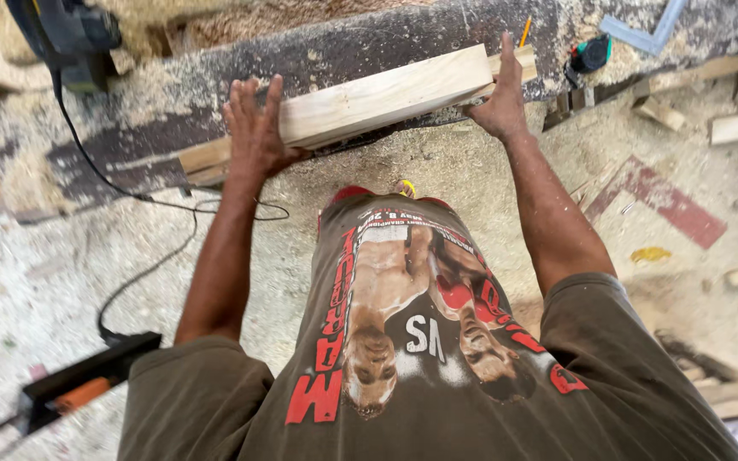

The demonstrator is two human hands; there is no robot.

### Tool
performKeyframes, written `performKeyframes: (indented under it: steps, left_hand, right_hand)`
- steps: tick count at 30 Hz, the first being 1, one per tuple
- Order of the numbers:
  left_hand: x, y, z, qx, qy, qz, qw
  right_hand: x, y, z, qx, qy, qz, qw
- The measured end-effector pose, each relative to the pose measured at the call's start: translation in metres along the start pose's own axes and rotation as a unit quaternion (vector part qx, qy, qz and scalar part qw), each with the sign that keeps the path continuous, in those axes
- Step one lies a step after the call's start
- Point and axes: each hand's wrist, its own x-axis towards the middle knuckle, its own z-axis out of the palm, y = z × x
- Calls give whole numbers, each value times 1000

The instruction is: The person measures and marks wooden boards on a workbench, using an L-shaped metal square and a pencil to draw straight lines across several planks. They reposition the square repeatedly, mark additional boards, then gather the marked pieces and carry them across the workshop.

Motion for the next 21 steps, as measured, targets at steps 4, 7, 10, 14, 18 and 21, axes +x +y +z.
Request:
performKeyframes:
  steps: [4, 7, 10, 14, 18, 21]
  left_hand:
    - [-15, 29, 8, -106, 119, 174, 972]
    - [-27, 47, 30, -206, -120, 145, 960]
    - [-46, 59, 54, -349, -46, 215, 911]
    - [-50, 90, 85, -259, -209, 209, 920]
    - [-79, 141, 106, -135, -323, 360, 865]
    - [-101, 190, 108, -18, -343, 488, 802]
  right_hand:
    - [-57, -20, 13, 94, 56, 196, 974]
    - [-89, -44, 33, 151, 57, 261, 952]
    - [-135, -82, 48, 292, 71, 362, 882]
    - [-182, -160, 35, 284, 110, 387, 871]
    - [-219, -280, -6, 189, 81, 286, 936]
    - [-234, -372, -22, 155, 4, 28, 988]
